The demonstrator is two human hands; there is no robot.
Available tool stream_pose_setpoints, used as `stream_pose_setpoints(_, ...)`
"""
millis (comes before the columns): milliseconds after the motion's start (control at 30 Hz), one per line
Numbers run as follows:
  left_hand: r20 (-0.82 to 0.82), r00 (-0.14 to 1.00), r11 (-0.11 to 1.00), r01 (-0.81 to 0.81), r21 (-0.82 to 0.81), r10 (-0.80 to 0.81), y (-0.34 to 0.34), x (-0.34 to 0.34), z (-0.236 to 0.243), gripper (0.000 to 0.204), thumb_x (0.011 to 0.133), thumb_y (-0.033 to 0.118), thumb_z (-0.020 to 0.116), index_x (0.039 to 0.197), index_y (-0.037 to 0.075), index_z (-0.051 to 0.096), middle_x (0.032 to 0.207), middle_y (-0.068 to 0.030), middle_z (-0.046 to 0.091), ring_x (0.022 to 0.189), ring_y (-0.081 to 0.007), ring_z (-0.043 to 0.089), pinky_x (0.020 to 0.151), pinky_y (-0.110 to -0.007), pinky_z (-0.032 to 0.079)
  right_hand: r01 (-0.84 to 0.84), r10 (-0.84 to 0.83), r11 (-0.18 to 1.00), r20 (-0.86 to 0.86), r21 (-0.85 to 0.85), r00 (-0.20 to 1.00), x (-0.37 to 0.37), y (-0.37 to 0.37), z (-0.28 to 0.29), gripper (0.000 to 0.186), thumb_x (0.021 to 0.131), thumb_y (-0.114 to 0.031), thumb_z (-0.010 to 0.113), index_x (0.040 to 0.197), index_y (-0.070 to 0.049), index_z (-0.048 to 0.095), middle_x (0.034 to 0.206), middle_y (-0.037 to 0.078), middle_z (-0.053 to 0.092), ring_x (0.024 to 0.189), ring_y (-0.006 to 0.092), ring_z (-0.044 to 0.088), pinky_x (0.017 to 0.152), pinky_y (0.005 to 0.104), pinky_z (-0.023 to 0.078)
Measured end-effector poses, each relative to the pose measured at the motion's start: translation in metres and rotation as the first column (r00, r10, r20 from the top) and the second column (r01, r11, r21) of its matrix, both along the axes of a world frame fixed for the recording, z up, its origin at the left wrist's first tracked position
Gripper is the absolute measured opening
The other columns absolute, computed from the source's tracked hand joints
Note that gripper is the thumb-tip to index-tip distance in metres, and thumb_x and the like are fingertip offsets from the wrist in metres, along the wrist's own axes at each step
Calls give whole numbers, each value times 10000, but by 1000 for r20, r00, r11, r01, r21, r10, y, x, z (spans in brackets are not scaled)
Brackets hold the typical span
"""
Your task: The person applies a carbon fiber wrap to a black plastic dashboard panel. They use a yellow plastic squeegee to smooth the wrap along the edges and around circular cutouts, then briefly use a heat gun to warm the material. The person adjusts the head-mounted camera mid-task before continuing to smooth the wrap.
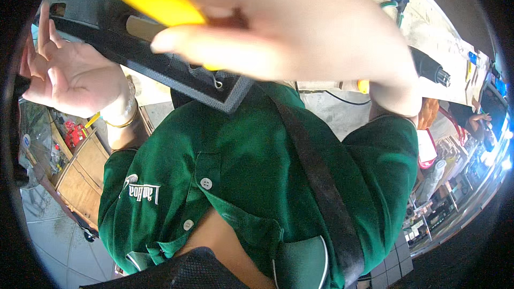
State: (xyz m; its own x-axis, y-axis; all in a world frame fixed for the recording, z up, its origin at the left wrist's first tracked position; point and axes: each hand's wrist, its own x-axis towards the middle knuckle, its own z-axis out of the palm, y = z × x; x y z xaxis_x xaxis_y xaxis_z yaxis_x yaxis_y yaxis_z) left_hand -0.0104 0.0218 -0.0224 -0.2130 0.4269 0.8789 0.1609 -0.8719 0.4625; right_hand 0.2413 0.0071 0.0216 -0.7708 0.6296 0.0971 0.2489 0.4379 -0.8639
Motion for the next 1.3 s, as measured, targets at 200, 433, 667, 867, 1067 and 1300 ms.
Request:
stream_pose_setpoints(200,33,998,998,-56,-40,58,-1,-9,-17,461,889,214,390,1249,-68,448,1242,-236,573,1165,-495,547,1054,-564,375,-6,-39,913,102,408,994,-37,-17,-17,143,925,-189,662,912,-46,658,727,101,609,655,256,611,607,340,457)
stream_pose_setpoints(433,-59,998,999,-37,10,38,3,-11,-18,454,908,233,475,1271,-39,447,1252,-266,568,1158,-471,562,1023,-511,425,-96,37,952,202,291,979,-42,-13,-9,203,943,-215,639,841,-40,632,665,113,581,634,280,594,600,373,445)
stream_pose_setpoints(667,-108,993,995,58,82,-49,3,-18,-24,399,916,221,542,1220,-22,453,1307,-288,545,1191,-420,557,1055,-546,413,-90,119,980,162,-179,979,-40,-6,11,320,980,-198,551,744,19,563,613,174,554,564,325,567,574,390,456)
stream_pose_setpoints(867,-77,997,994,40,102,-32,8,-12,-30,394,936,244,545,1216,-14,442,1307,-296,543,1214,-418,547,1070,-538,389,-14,5,997,107,79,994,-42,-13,1,315,983,-204,539,766,23,570,662,192,565,650,348,575,641,414,471)
stream_pose_setpoints(1067,-351,868,904,-413,-115,352,-19,-11,-36,493,863,-14,549,1326,41,387,1444,-244,390,1338,-314,412,1150,-464,266,33,-48,986,92,161,995,-21,-16,-6,257,976,-198,555,874,24,636,804,176,657,706,281,643,617,395,500)
stream_pose_setpoints(1300,-35,996,661,-82,-746,84,-18,-50,-74,673,877,60,689,1451,65,338,1324,-134,495,1161,-226,500,1004,-356,414,913,-883,298,-282,277,374,69,16,-34,177,1010,-143,525,995,-24,655,853,20,645,700,99,560,613,232,448)
